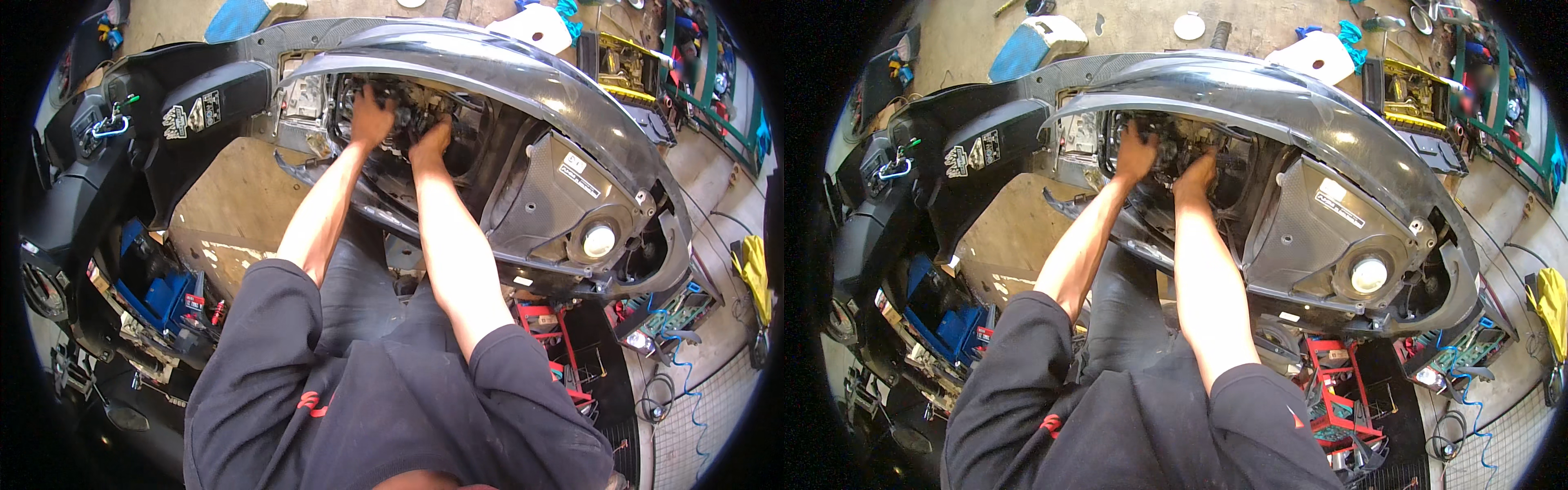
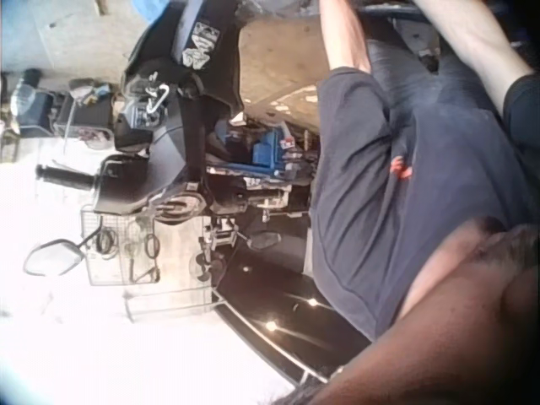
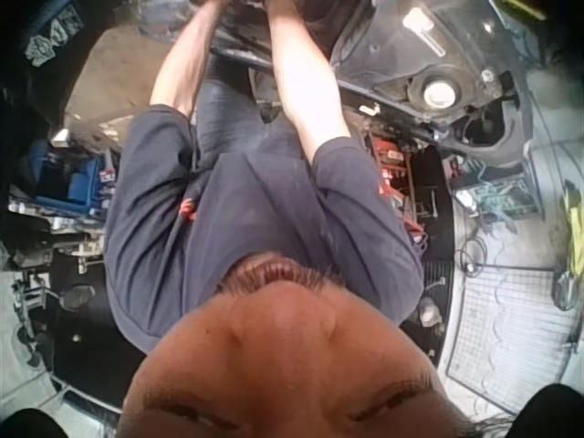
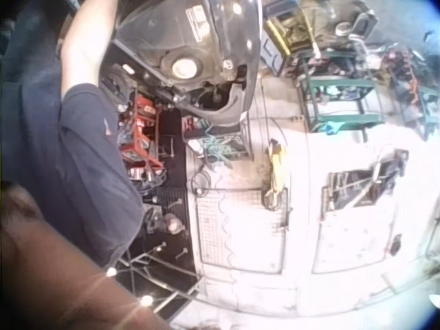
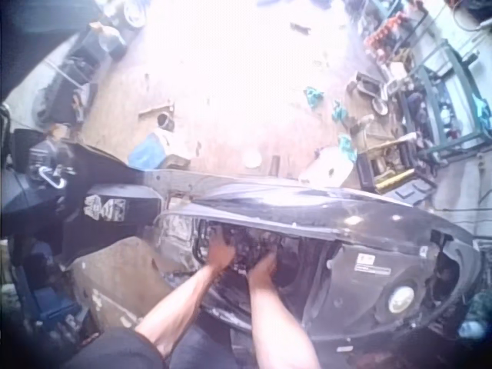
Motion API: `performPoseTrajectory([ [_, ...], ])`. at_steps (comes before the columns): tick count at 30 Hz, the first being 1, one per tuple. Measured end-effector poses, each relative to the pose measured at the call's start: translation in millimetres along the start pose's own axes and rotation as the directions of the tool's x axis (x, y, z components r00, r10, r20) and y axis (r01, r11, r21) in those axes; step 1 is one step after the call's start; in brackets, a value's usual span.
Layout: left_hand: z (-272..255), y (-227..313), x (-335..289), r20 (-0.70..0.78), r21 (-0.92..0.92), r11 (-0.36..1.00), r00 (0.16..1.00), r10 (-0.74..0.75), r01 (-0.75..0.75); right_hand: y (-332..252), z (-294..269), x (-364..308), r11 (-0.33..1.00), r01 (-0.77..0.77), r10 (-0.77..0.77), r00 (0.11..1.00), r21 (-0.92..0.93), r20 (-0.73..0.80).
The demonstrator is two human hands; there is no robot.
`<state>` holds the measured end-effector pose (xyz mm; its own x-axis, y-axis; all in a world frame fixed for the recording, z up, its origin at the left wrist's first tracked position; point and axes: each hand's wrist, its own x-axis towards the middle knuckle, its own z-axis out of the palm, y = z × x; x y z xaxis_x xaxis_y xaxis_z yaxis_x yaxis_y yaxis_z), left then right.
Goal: The person works on the internal components of a motorcycle engine after removing the seat, using a wrench to loosen or tighten parts and handling engine components by hand.
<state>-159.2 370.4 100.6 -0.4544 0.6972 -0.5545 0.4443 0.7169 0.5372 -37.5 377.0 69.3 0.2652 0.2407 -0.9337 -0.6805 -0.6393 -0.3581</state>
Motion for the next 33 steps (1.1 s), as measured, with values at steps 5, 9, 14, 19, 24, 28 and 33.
performPoseTrajectory([
  [5,6,4,-2,0.073,0.087,0.996,0.997,-0.016,0.010,-16,4,-20,0.993,-0.107,0.108,0.994,-0.046,0.007],
  [9,18,-1,-9,-0.008,0.047,0.998,0.999,-0.033,0.034,-14,2,-12,0.982,-0.112,0.105,0.993,-0.149,-0.054],
  [14,19,11,-2,0.158,0.050,0.993,0.980,-0.118,0.111,-13,9,-18,0.990,-0.022,0.012,0.997,-0.140,-0.071],
  [19,10,-1,7,0.300,0.136,0.991,0.953,-0.038,-0.004,-9,15,-24,0.992,-0.016,0.017,1.000,-0.125,0.000],
  [24,3,4,22,0.378,0.242,0.954,0.923,0.075,-0.176,-8,7,-7,0.989,-0.017,0.018,1.000,-0.144,-0.001],
  [28,6,7,20,0.401,0.300,0.927,0.911,0.093,-0.227,-1,0,-6,0.980,-0.030,0.015,0.997,-0.195,-0.079],
  [33,21,-8,23,0.331,0.304,0.906,0.925,0.189,-0.294,2,6,-11,0.965,-0.083,0.064,0.995,-0.250,-0.081],
])
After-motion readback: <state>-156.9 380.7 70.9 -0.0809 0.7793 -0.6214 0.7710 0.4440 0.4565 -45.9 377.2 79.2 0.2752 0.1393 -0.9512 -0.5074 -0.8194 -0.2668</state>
